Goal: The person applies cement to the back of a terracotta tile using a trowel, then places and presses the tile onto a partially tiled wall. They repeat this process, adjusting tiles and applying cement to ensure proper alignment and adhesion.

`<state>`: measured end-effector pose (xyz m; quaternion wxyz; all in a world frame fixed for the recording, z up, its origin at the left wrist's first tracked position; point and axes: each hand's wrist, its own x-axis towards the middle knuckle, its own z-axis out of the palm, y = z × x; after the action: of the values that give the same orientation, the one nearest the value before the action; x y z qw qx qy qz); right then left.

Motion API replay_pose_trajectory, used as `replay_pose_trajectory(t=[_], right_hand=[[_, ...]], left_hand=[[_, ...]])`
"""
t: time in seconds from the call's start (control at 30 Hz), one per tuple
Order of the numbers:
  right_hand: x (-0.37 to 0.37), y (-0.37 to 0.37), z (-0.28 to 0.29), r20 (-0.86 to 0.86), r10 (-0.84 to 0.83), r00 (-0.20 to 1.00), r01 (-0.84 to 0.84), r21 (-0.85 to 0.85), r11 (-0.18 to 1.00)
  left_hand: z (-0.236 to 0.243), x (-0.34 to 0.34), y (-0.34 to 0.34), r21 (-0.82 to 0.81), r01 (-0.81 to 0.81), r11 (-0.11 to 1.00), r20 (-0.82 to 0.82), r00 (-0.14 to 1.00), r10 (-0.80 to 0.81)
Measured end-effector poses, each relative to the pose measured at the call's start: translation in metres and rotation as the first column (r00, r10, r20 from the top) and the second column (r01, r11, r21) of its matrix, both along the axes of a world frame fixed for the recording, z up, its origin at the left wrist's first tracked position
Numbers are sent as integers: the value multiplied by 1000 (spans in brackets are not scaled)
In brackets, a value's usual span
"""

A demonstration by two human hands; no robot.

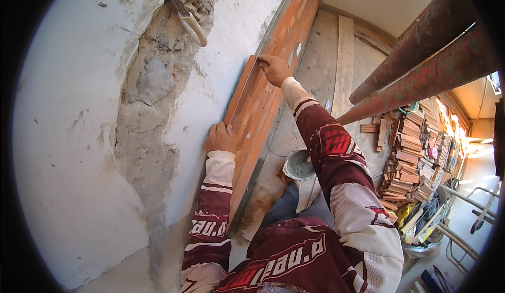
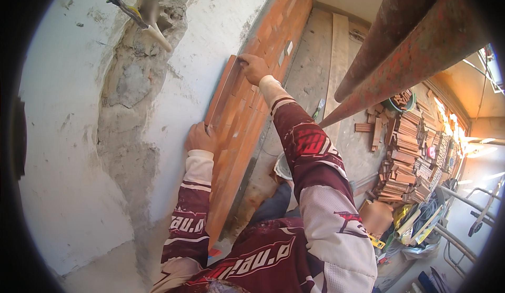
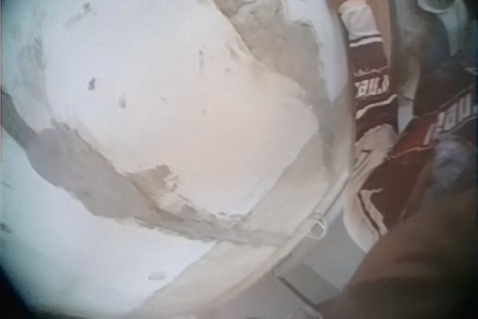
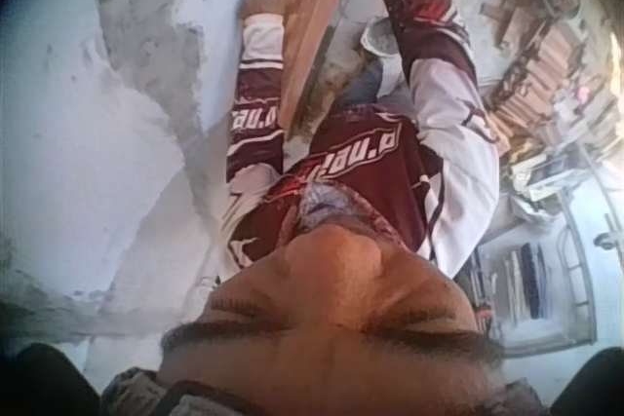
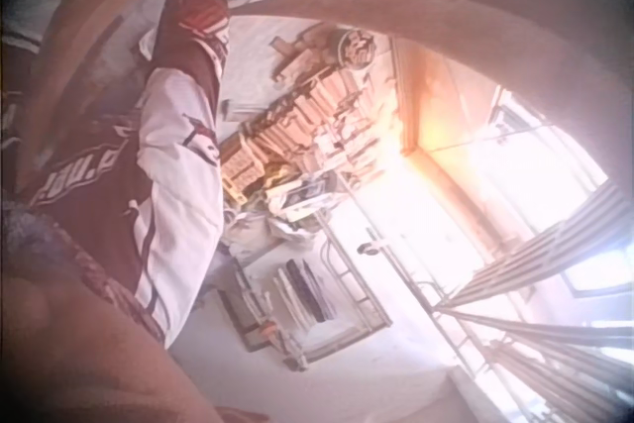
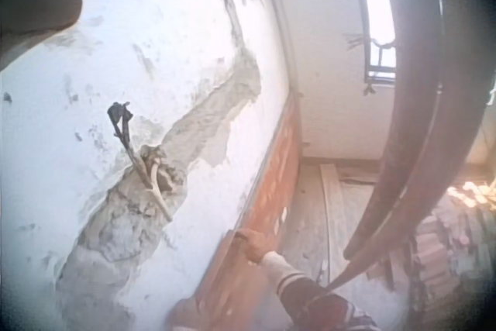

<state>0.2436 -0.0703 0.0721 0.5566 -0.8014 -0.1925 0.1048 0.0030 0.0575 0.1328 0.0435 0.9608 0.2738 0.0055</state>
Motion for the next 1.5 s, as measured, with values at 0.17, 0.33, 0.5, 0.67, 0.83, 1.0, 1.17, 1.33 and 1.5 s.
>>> replay_pose_trajectory(t=[0.17, 0.33, 0.5, 0.67, 0.83, 1.0, 1.17, 1.33, 1.5], right_hand=[[-10, -9, -52, 76, -204, 976, 172, 308, 936], [-122, -69, -103, -230, -84, 970, 95, 36, 995], [-244, -169, -175, -371, -40, 928, -19, -155, 988], [-310, -253, -121, -595, -92, 798, -239, -453, 859], [-350, -354, -249, -473, -95, 876, -259, -626, 735], [-324, -361, -247, -559, -188, 808, -223, -585, 780], [-239, -262, -193, -393, 27, 919, -207, -425, 881], [-134, -132, -105, -163, 85, 983, -104, -112, 988], [-49, -45, -37, -31, -26, 999, 31, 205, 978]], left_hand=[[1, -4, -5, 55, 3, 998, 6, 1000, -4], [-7, -18, -3, 148, 31, 988, 97, 994, -46], [-3, -16, -5, 190, 50, 981, 93, 993, -68], [-14, -29, 3, 200, 47, 979, 190, 978, -86], [-16, -10, -3, 196, 94, 976, 158, 979, -126], [-8, -8, -2, 142, 78, 987, 106, 990, -93], [1, -10, -7, 101, 46, 994, 45, 998, -51], [-1, -15, -8, 107, 51, 993, 106, 992, -62], [-9, -12, -10, 155, 72, 985, 196, 975, -102]])
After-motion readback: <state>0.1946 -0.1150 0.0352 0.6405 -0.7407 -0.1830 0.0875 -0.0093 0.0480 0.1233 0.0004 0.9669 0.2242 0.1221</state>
